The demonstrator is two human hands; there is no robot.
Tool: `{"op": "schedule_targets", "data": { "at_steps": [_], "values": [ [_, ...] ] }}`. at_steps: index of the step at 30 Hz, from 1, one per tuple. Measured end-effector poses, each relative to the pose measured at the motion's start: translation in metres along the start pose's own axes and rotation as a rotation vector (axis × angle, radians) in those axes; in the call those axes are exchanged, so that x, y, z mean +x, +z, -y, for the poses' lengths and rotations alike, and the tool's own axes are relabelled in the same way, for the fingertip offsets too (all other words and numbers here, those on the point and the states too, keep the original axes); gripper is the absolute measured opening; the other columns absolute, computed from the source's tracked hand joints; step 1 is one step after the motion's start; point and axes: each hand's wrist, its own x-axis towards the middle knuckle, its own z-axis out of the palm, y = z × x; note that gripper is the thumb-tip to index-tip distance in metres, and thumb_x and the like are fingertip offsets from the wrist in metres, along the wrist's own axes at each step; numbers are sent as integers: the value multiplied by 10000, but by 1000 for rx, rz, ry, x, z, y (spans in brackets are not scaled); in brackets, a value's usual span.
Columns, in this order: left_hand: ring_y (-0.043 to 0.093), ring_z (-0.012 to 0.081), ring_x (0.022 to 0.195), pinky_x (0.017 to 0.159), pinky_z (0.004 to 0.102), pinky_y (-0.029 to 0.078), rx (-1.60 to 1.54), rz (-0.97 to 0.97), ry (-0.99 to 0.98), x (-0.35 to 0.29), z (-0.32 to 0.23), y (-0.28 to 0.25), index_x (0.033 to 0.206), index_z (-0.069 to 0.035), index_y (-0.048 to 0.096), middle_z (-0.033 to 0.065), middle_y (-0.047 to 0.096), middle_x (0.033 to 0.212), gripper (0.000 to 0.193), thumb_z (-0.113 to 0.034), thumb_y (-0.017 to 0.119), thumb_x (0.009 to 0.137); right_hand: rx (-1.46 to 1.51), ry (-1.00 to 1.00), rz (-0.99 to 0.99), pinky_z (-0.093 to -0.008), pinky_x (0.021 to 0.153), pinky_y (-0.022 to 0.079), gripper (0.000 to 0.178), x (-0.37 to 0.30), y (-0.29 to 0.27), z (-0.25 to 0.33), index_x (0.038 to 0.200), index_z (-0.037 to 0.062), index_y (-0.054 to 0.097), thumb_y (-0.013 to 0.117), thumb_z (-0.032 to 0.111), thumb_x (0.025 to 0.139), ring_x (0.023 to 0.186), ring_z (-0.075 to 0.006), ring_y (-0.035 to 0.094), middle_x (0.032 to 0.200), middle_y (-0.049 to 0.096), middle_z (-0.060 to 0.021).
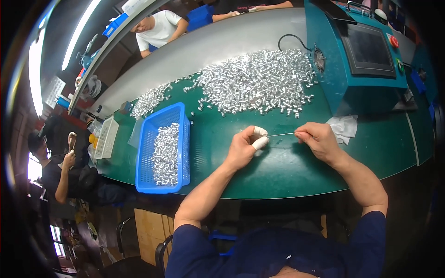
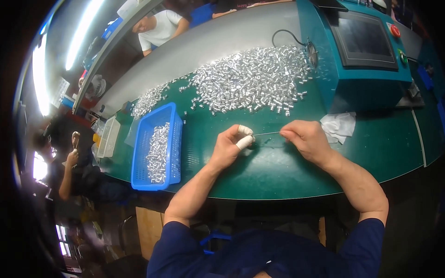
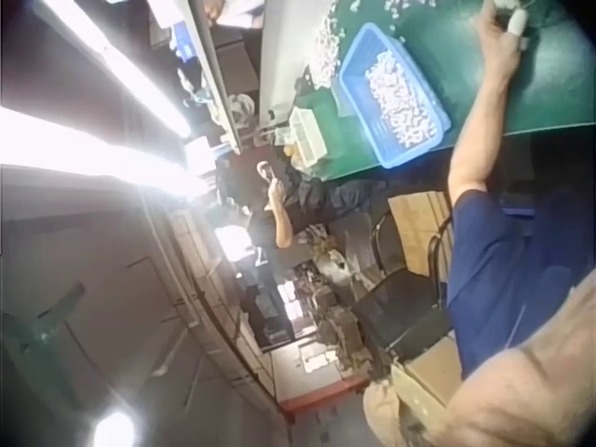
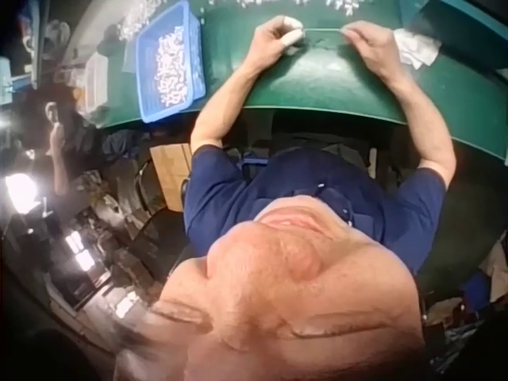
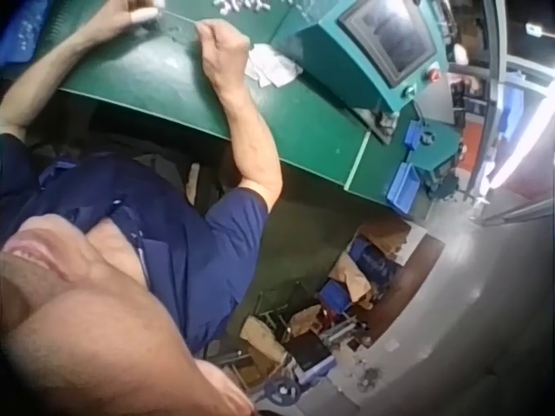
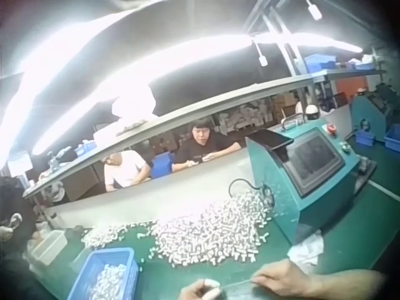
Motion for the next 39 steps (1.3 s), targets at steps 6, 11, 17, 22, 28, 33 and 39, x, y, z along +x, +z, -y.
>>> {"op": "schedule_targets", "data": {
  "at_steps": [6, 11, 17, 22, 28, 33, 39],
  "values": [
    [640, 96, 832, 621, 254, 563, 152, -37, 113, -3, -3, 4, 1042, -24, 631, 28, 665, 905, 156, -86, 706, 920, 487, 616, 188, -244, 573, 469, 137, 1, 0, -5, 974, 10, 695, 672, 138, 929, 621, -124, 605, 662, 642, -3],
    [594, 57, 758, 596, 241, 479, -33, -23, 67, 1, -1, -1, 1030, -32, 644, -5, 663, 857, 161, -107, 720, 910, 188, 148, -114, -272, 565, 487, 139, 1, 12, 4, 983, 27, 700, 701, 140, 902, 607, -139, 616, 690, 669, -39],
    [588, 56, 740, 601, 235, 473, -9, -11, 75, 0, 3, 4, 1029, -33, 645, -9, 657, 852, 157, -108, 718, 912, 101, 102, 40, -264, 570, 488, 142, 0, 0, -4, 997, 20, 704, 674, 138, 925, 616, -125, 617, 745, 698, -57],
    [627, 83, 823, 646, 248, 545, 116, -16, 50, 0, 1, 4, 1032, -24, 637, 16, 665, 920, 157, -94, 714, 915, 494, 556, 116, -232, 571, 483, 211, 4, 1, 2, 964, 7, 708, 621, 199, 973, 643, -96, 630, 753, 703, -42],
    [631, 97, 827, 709, 260, 529, 159, -43, 125, -3, 0, 2, 1036, -16, 649, 21, 672, 911, 165, -87, 721, 905, 67, 189, 106, -226, 553, 472, 255, 1, -7, 4, 906, 8, 713, 618, 234, 977, 623, -96, 626, 717, 698, -41],
    [645, 137, 814, 759, 291, 521, 461, -98, 377, -5, -8, 6, 1019, 7, 662, 62, 684, 885, 177, -69, 734, 877, 512, 617, 245, -212, 510, 449, 288, 1, -2, -2, 844, 8, 697, 620, 252, 977, 569, -97, 617, 667, 677, -44],
    [650, 164, 800, 762, 295, 520, 504, -122, 506, -5, -7, 6, 1011, 11, 662, 84, 686, 880, 185, -48, 742, 855, 660, 733, 288, -202, 471, 423, 303, 2, -3, -5, 825, 18, 678, 626, 277, 973, 531, -92, 603, 634, 647, -33]
  ]
}}
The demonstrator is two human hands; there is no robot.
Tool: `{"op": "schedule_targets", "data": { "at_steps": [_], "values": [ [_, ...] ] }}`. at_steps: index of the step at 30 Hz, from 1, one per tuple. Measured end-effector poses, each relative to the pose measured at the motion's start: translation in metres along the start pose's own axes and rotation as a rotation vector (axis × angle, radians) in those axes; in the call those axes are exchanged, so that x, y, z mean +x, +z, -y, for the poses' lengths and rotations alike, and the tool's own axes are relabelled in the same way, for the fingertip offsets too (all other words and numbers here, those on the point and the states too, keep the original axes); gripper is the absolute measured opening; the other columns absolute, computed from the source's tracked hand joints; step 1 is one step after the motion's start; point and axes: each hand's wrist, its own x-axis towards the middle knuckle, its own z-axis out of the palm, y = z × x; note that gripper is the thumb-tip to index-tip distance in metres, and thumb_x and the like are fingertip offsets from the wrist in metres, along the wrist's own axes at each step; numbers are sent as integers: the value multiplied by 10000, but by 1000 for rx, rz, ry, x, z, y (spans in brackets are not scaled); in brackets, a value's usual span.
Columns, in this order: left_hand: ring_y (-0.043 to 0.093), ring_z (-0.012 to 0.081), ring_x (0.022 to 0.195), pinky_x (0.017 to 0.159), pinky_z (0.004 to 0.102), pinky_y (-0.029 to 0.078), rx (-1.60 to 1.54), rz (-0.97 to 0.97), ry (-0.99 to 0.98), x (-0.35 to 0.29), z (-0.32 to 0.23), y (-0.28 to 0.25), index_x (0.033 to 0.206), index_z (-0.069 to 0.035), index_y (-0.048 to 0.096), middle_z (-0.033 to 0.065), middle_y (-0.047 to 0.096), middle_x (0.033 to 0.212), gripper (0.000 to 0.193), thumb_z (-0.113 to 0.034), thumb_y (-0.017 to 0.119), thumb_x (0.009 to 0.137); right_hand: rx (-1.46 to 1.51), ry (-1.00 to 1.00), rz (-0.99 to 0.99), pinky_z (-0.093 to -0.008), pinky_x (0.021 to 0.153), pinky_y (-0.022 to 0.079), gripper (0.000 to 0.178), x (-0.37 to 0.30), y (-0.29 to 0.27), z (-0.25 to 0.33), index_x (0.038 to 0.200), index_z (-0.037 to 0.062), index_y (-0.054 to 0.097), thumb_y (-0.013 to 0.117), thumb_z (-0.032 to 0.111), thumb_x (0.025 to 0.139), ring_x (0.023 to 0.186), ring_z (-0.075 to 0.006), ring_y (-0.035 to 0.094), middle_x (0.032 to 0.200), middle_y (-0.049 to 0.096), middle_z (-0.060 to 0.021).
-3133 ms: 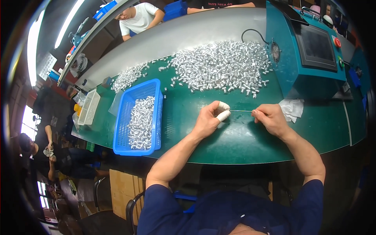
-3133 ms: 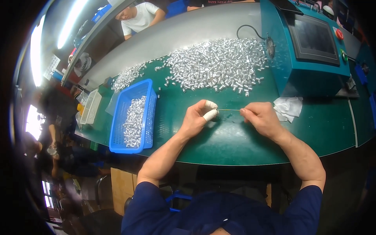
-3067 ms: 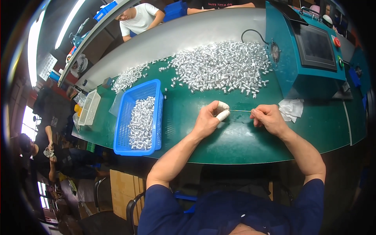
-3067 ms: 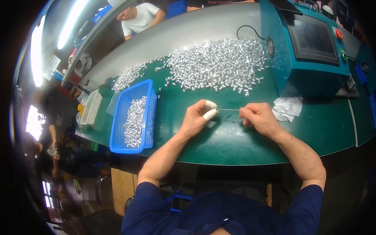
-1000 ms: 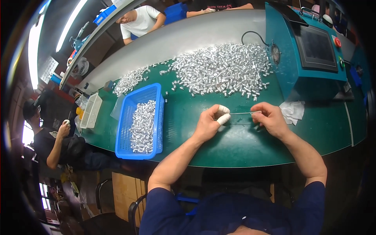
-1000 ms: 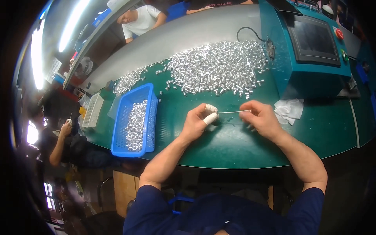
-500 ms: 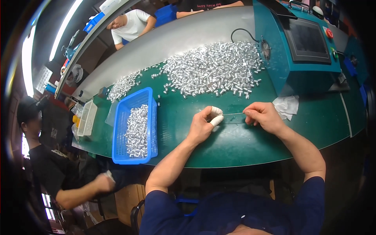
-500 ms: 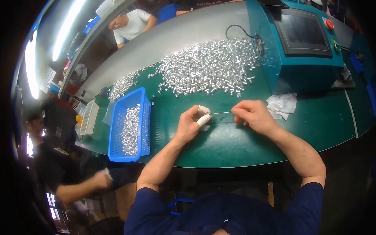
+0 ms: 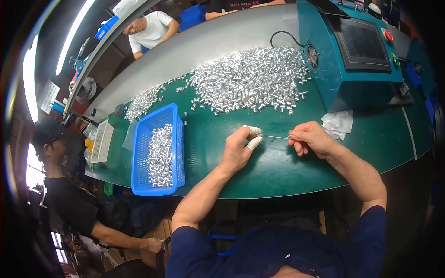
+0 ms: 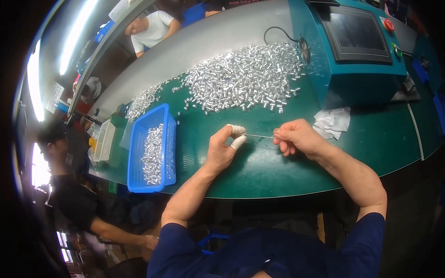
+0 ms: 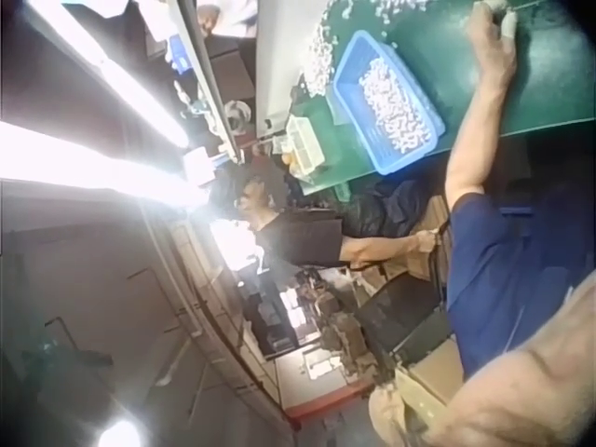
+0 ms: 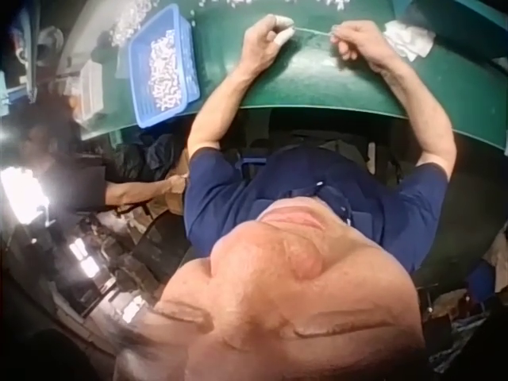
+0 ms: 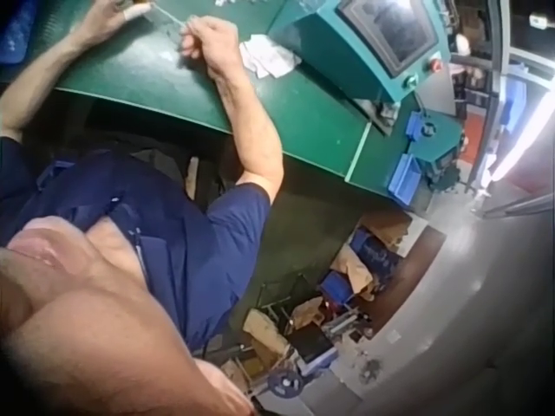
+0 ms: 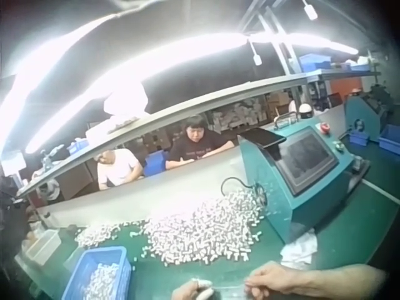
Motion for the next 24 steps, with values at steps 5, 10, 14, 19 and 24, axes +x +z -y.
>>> {"op": "schedule_targets", "data": {
  "at_steps": [5, 10, 14, 19, 24],
  "values": [
    [653, 160, 803, 768, 291, 521, 90, -6, 97, 0, -3, 1, 1003, 11, 656, 83, 690, 897, 174, -48, 736, 860, 5, 21, -20, -226, 483, 440, 255, 3, -3, -5, 863, 14, 680, 631, 240, 970, 572, -100, 608, 676, 648, -20],
    [647, 112, 868, 808, 265, 518, -360, 5, -409, 0, -3, -1, 1008, 6, 661, 39, 697, 943, 140, -63, 719, 900, -506, -542, -258, -320, 565, 492, 187, -5, 6, 4, 1007, 9, 690, 710, 161, 899, 661, -151, 629, 826, 695, -42],
    [649, 124, 853, 798, 272, 518, -483, -7, -398, -2, 3, 1, 997, 6, 662, 51, 695, 930, 128, -39, 715, 889, -770, -847, -248, -314, 553, 485, 182, -1, 1, -5, 978, 5, 689, 707, 171, 905, 633, -149, 635, 739, 680, -51],
    [649, 152, 814, 766, 288, 518, 84, -108, 110, 3, -2, 4, 956, 6, 663, 78, 683, 879, 127, -16, 729, 850, -2, -8, -28, -186, 488, 463, 257, 8, 6, -8, 892, -10, 679, 607, 215, 993, 567, -91, 623, 672, 654, -41],
    [641, 120, 774, 655, 264, 525, -104, -63, -101, -1, 5, 5, 996, -5, 647, 48, 681, 875, 140, -57, 720, 889, -92, -186, -134, -224, 555, 496, 159, 0, 17, 3, 951, -5, 687, 646, 147, 965, 630, -102, 628, 760, 666, -46]
  ]
}}
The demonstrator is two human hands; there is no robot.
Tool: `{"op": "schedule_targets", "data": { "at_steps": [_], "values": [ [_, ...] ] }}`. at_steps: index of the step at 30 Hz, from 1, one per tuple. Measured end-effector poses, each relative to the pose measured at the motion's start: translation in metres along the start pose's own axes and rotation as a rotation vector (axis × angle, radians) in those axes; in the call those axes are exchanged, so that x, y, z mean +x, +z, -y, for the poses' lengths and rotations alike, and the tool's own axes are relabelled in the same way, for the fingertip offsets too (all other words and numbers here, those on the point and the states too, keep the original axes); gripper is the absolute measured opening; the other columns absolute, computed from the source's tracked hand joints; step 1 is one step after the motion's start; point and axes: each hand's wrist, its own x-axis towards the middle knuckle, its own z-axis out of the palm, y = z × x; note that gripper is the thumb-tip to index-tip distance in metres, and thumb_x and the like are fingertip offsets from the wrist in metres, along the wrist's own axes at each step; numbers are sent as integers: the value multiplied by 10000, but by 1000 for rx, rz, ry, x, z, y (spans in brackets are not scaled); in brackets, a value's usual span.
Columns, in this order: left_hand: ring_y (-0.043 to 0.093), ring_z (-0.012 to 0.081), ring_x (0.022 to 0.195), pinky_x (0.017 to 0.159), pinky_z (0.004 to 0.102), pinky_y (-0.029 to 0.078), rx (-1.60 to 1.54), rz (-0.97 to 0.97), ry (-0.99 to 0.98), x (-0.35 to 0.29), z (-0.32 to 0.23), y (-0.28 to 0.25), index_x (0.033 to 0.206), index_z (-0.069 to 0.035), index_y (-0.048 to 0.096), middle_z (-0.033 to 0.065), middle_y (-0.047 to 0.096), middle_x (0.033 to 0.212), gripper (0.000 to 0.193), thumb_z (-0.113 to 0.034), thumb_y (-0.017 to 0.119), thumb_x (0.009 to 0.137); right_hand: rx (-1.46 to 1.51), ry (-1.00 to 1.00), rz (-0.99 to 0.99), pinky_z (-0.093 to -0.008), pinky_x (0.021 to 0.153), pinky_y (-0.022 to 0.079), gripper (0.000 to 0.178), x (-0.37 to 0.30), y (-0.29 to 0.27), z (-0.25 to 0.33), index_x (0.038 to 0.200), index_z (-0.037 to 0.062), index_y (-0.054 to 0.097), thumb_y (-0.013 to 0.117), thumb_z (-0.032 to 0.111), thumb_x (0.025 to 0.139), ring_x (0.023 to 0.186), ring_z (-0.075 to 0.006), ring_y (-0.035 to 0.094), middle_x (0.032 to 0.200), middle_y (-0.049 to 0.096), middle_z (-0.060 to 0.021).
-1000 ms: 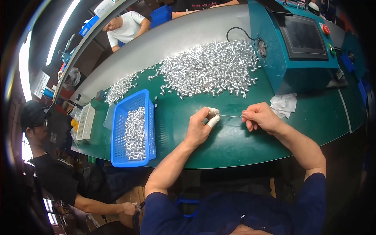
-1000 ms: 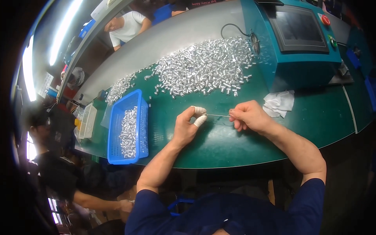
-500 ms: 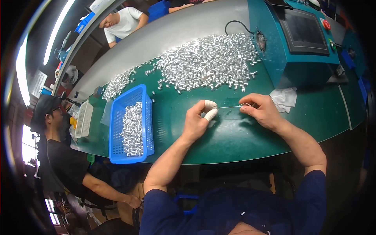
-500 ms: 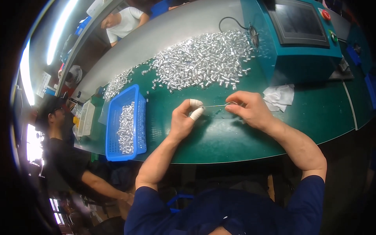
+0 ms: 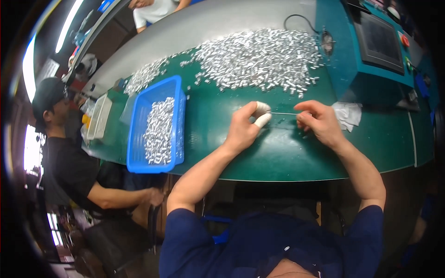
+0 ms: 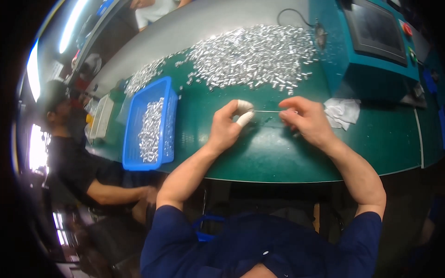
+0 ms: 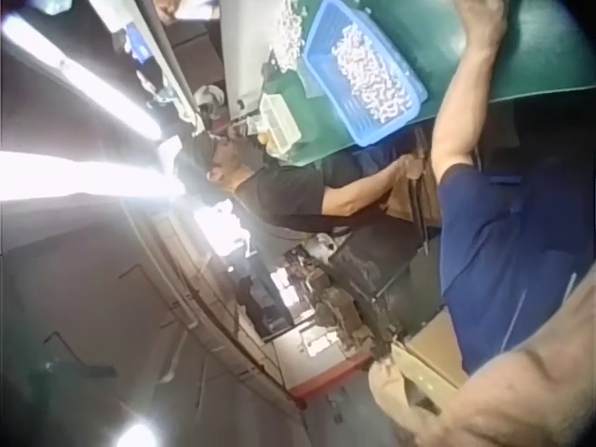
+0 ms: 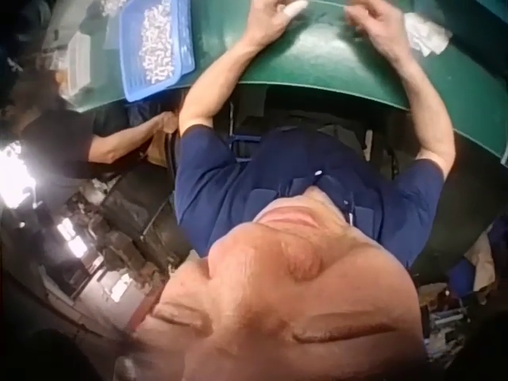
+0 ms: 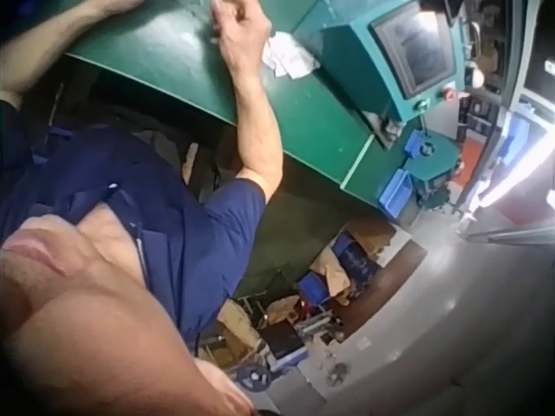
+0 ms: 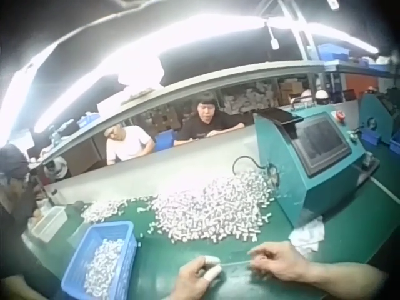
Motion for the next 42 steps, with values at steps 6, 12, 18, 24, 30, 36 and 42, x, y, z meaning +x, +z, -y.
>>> {"op": "schedule_targets", "data": {
  "at_steps": [6, 12, 18, 24, 30, 36, 42],
  "values": [
    [628, 87, 757, 577, 241, 522, -325, 61, -312, 1, 5, -2, 1053, -44, 635, 22, 674, 891, 158, -90, 705, 920, -737, -753, -18, -326, 590, 485, 257, -3, -10, 10, 1020, -38, 661, 766, 5, 790, 686, -208, 625, 830, 651, -108],
    [621, 77, 767, 616, 249, 513, -307, 135, -237, 3, 2, -1, 1045, -34, 641, 4, 672, 883, 151, -109, 697, 926, -829, -856, 14, -323, 540, 473, 117, -1, -11, 11, 969, -31, 672, 683, 48, 883, 622, -226, 629, 719, 633, -104],
    [634, 109, 799, 705, 279, 519, 31, 17, 146, -2, -4, -2, 1008, -7, 647, 25, 681, 894, 150, -79, 719, 898, 180, 188, 98, -226, 540, 472, 322, 2, -12, -1, 946, -16, 697, 542, 259, 1011, 595, -122, 629, 667, 658, -29],
    [636, 96, 826, 680, 269, 543, -229, 94, -160, -5, -4, -4, 1037, -17, 649, 19, 677, 915, 153, -85, 708, 914, -197, -351, -187, -249, 654, 492, 180, -13, 3, 3, 1055, -7, 699, 687, 40, 882, 733, -126, 622, 862, 689, -58],
    [615, 117, 756, 705, 291, 516, -216, 64, -152, -2, 9, 4, 1011, -5, 661, 47, 680, 848, 180, -91, 741, 875, -353, -182, -48, -221, 549, 464, 208, -9, -6, -2, 974, -10, 703, 636, 187, 969, 573, -114, 590, 705, 655, -32],
    [604, 94, 773, 715, 265, 509, -69, -8, -50, 1, 6, -1, 996, -8, 666, 25, 675, 857, 168, -62, 754, 864, -44, -19, -36, -221, 565, 494, 221, 9, 0, -4, 1040, 23, 698, 623, 222, 978, 649, -114, 635, 789, 677, -35],
    [619, 77, 834, 780, 230, 512, -412, 70, -274, 3, 7, 1, 1066, -41, 657, 3, 667, 919, 180, -40, 725, 900, -579, -770, -102, -253, 624, 522, 163, 3, -20, -9, 1054, -17, 669, 624, 103, 953, 726, -159, 664, 836, 681, -79]
  ]
}}
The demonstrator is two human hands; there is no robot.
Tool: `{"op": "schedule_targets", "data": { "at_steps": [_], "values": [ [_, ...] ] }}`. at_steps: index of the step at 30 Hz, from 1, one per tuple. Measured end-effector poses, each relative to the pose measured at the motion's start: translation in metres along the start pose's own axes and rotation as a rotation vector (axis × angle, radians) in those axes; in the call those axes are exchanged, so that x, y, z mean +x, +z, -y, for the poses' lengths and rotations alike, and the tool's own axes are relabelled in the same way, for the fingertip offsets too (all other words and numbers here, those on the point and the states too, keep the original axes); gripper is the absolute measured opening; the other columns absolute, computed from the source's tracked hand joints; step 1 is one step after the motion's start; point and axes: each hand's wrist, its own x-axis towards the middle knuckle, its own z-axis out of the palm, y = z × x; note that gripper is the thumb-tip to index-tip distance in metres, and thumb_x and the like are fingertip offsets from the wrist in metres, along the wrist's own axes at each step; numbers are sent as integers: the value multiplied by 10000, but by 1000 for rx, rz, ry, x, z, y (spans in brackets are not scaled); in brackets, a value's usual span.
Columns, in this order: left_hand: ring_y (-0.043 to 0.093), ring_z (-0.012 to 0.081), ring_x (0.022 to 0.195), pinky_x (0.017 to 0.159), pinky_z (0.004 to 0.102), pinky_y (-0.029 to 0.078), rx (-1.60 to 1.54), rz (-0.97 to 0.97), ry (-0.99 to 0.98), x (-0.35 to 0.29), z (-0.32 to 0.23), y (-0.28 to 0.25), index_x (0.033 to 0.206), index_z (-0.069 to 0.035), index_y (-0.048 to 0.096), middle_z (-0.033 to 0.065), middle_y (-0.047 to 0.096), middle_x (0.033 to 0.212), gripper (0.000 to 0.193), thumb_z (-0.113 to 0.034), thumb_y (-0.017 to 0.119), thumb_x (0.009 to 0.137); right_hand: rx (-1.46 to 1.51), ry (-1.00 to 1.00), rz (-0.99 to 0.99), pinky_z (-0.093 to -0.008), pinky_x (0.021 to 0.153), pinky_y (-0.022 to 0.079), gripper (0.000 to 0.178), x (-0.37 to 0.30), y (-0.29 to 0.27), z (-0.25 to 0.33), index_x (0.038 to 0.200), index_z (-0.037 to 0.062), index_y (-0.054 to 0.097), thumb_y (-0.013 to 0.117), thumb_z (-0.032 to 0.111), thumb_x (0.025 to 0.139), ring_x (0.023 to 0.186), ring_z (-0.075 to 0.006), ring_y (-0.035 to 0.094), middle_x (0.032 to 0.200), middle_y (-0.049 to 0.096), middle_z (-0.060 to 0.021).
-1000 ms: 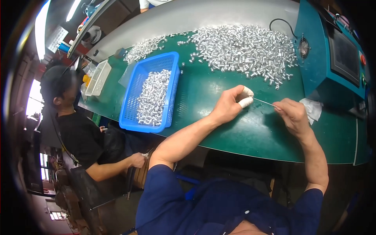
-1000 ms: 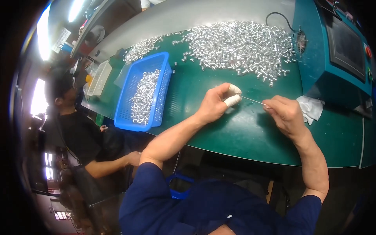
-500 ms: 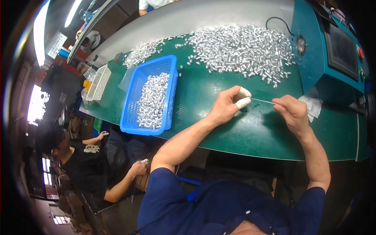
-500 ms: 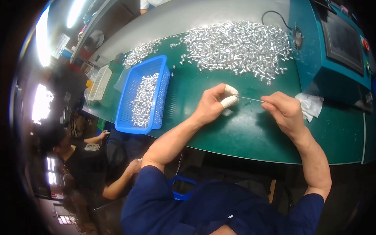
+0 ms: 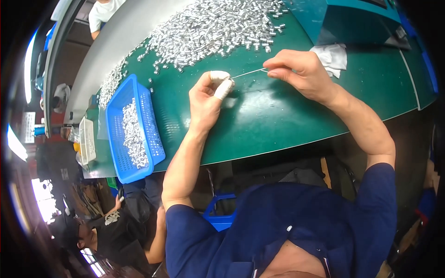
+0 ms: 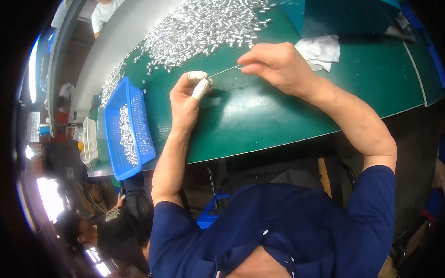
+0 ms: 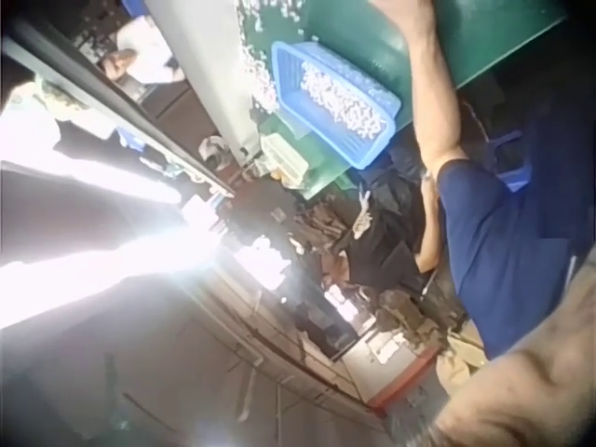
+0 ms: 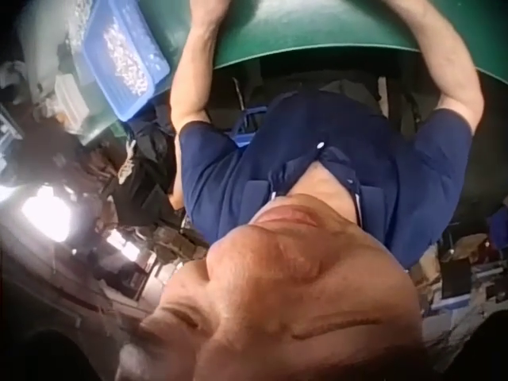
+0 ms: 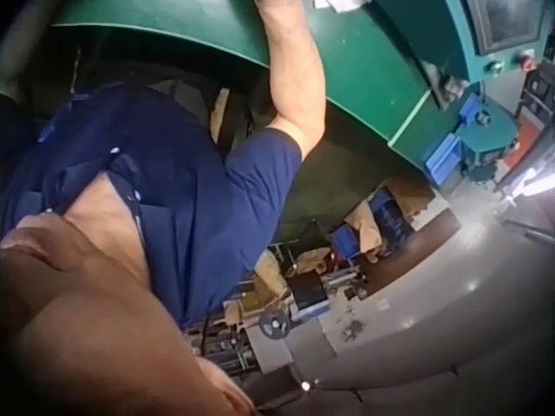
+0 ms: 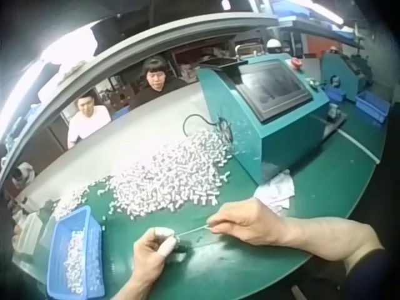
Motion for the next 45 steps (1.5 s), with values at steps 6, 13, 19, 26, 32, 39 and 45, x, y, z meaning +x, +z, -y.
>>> {"op": "schedule_targets", "data": {
  "at_steps": [6, 13, 19, 26, 32, 39, 45],
  "values": [
    [618, 93, 842, 789, 244, 502, 387, -22, 311, -4, 6, 4, 1054, -25, 657, -7, 670, 929, 177, -22, 724, 890, 579, 827, 158, -230, 590, 496, 224, 1, 3, 4, 1050, 6, 691, 656, 207, 957, 668, -122, 643, 693, 664, -38],
    [624, 92, 863, 800, 241, 511, 20, 17, 70, -2, 1, 2, 1077, -25, 650, 9, 671, 939, 179, -23, 705, 907, 147, 202, -10, -286, 577, 494, 210, -1, 2, 0, 1039, 23, 690, 688, 201, 929, 687, -166, 643, 791, 675, -72],
    [618, 86, 873, 807, 240, 511, 103, -10, 122, -4, 5, 3, 1084, -18, 646, 14, 665, 953, 181, -23, 700, 912, -168, -123, 19, -317, 575, 493, 156, -1, 3, -3, 953, 13, 691, 707, 161, 905, 672, -212, 655, 755, 659, -72],
    [609, 72, 857, 781, 229, 501, 114, -14, 127, -1, 4, 6, 1056, -19, 655, 4, 662, 945, 175, -16, 720, 894, 452, 625, 96, -290, 605, 518, 167, 0, 6, 3, 959, -20, 689, 704, 140, 912, 719, -138, 659, 804, 683, -36],
    [648, 112, 832, 755, 248, 529, -8, 25, 0, 0, 4, 0, 1077, -15, 648, 50, 702, 941, 174, -69, 702, 920, -77, -132, -13, -336, 619, 509, 210, -2, -7, 1, 983, 2, 678, 770, 52, 801, 706, -269, 651, 838, 663, -124],
    [626, 98, 818, 738, 270, 523, 307, -41, 251, -5, 6, 1, 1040, -9, 660, 28, 687, 883, 171, -47, 728, 887, 527, 701, 139, -220, 464, 466, 242, 7, 11, 8, 943, -7, 684, 571, 198, 1004, 527, -77, 602, 642, 637, -20],
    [640, 107, 781, 590, 242, 517, 153, 39, 19, 3, 6, 5, 1059, -35, 649, 42, 684, 880, 156, -94, 694, 922, 203, 473, 38, -246, 518, 459, 167, 0, 4, 11, 985, -14, 679, 623, 143, 966, 574, -104, 601, 686, 645, -30]
  ]
}}
